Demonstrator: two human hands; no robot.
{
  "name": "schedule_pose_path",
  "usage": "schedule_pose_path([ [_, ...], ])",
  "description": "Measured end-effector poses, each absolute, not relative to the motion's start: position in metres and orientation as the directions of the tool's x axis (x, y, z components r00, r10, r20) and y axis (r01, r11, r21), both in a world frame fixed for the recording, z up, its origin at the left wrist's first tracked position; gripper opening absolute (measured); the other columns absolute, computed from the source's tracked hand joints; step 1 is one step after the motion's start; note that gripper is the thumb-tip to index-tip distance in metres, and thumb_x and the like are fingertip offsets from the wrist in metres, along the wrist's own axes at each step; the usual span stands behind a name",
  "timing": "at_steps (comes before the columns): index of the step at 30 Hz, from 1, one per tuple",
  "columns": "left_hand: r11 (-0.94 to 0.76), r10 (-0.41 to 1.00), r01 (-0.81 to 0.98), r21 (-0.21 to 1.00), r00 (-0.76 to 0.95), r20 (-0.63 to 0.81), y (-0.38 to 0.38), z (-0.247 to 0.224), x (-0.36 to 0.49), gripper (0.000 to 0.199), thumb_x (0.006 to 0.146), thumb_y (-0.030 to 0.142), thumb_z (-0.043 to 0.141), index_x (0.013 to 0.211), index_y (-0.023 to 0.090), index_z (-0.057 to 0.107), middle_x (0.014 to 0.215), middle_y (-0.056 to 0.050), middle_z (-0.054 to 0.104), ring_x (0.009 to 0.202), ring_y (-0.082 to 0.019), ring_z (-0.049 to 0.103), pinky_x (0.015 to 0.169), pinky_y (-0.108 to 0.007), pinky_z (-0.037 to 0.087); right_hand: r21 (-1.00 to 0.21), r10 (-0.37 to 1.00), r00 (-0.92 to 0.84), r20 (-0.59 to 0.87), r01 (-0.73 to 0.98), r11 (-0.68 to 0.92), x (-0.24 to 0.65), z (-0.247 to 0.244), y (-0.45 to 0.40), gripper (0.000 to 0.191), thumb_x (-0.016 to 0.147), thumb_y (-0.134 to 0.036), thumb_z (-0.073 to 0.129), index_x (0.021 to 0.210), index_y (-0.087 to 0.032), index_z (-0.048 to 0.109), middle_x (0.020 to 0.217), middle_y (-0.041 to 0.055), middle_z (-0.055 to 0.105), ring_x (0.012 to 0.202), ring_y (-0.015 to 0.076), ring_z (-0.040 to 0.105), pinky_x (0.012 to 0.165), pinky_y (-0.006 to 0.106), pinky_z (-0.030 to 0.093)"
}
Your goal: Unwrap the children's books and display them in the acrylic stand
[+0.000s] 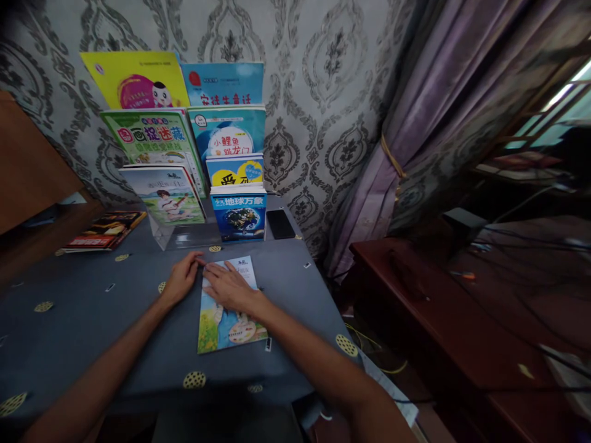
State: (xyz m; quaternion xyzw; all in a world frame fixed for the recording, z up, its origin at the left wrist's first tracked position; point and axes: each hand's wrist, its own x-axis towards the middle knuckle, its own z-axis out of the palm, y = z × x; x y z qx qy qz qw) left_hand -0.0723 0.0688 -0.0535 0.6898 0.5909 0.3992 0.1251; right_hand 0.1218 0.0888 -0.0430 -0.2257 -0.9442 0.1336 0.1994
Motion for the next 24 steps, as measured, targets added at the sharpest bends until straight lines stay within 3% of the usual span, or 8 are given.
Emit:
schedule_pose_path([
  [5,-0.265,0.920,0.732,0.628,-0.004,0.393,0.069,-0.053,-0.073,0.031,0.092,0.025,0.037,0.115,0.020,0.058,0.094,-0.005,0.072,0.090,-0.021,0.066,0.090,-0.038,0.051,-0.379,0.573,-0.760,0.307,0.454,0.806,0.144,-0.047,0.096,0.048,0.096,-0.032,0.057,0.142,-0.018,0.052,0.149,0.0161,0.050,0.143,0.0264,0.043,0.120,0.051,0.028],
  [11,-0.308,0.910,0.762,0.570,0.062,0.410,0.068,-0.053,-0.071,0.028,0.092,0.027,0.038,0.109,0.020,0.060,0.095,-0.007,0.069,0.093,-0.023,0.063,0.090,-0.039,0.050,-0.415,0.670,-0.688,0.277,0.543,0.729,0.180,-0.051,0.100,0.048,0.099,-0.032,0.052,0.143,-0.014,0.051,0.151,0.0188,0.047,0.145,0.0279,0.038,0.119,0.052,0.029],
  [20,-0.452,0.856,0.828,0.331,0.300,0.420,0.062,-0.045,-0.060,0.031,0.097,0.034,0.039,0.106,0.019,0.065,0.100,-0.010,0.063,0.097,-0.025,0.056,0.094,-0.043,0.047,-0.452,0.708,-0.657,0.257,0.566,0.689,0.190,-0.056,0.102,0.047,0.099,-0.031,0.048,0.143,-0.015,0.051,0.153,0.0166,0.046,0.146,0.0271,0.036,0.119,0.054,0.027],
  [24,-0.471,0.850,0.835,0.284,0.344,0.400,0.060,-0.046,-0.058,0.033,0.099,0.035,0.037,0.110,0.019,0.064,0.103,-0.009,0.060,0.099,-0.024,0.055,0.094,-0.040,0.047,-0.427,0.711,-0.665,0.228,0.588,0.687,0.194,-0.053,0.089,0.049,0.099,-0.030,0.048,0.145,-0.014,0.049,0.155,0.0167,0.043,0.147,0.0278,0.034,0.120,0.054,0.025],
])
